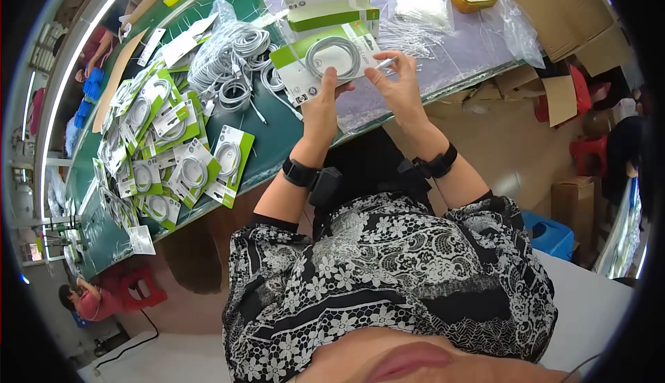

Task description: The person picks up a coiled cable and a card, places the cable onto the card, and secures it by threading a plastic tie through the packaging. After pulling the tie tight, they set the packaged cable onto a stack of boxes.

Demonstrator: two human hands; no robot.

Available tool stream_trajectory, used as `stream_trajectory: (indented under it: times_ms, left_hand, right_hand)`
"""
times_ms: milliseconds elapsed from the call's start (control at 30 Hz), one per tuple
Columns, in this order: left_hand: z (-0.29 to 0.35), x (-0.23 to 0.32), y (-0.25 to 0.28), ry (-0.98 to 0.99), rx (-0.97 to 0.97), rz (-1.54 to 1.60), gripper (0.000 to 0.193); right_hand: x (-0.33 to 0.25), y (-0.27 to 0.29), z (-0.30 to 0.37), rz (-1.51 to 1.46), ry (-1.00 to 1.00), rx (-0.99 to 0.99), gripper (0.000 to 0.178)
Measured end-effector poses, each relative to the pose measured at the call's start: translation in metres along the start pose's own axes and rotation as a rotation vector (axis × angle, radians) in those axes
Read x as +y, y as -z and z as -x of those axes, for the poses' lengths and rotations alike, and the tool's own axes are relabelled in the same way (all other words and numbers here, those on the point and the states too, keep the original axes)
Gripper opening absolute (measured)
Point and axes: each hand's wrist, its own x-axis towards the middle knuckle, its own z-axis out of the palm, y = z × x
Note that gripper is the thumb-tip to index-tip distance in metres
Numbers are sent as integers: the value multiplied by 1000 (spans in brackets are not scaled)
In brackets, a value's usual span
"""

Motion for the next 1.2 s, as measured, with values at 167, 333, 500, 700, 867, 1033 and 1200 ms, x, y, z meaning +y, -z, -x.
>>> stream_trajectory:
  times_ms: [167, 333, 500, 700, 867, 1033, 1200]
  left_hand:
    - [-12, -17, 5, 56, 7, 160, 27]
    - [-23, -6, 14, 149, -40, 140, 32]
    - [-14, -8, 23, 273, -5, -9, 37]
    - [1, -7, 29, 167, -94, -80, 32]
    - [14, 2, 25, 218, -193, -185, 30]
    - [18, -5, 14, 174, -146, -172, 28]
    - [26, -18, 3, 210, -137, -202, 29]
  right_hand:
    - [6, 8, -8, 225, 288, -45, 27]
    - [3, 1, -28, 202, 166, -293, 26]
    - [10, 8, -35, 79, 121, -317, 29]
    - [5, 28, -43, 36, 509, -615, 18]
    - [0, 42, -45, 338, 761, -717, 21]
    - [9, 40, -37, 259, 704, -633, 27]
    - [27, 56, -27, 263, 672, -628, 29]
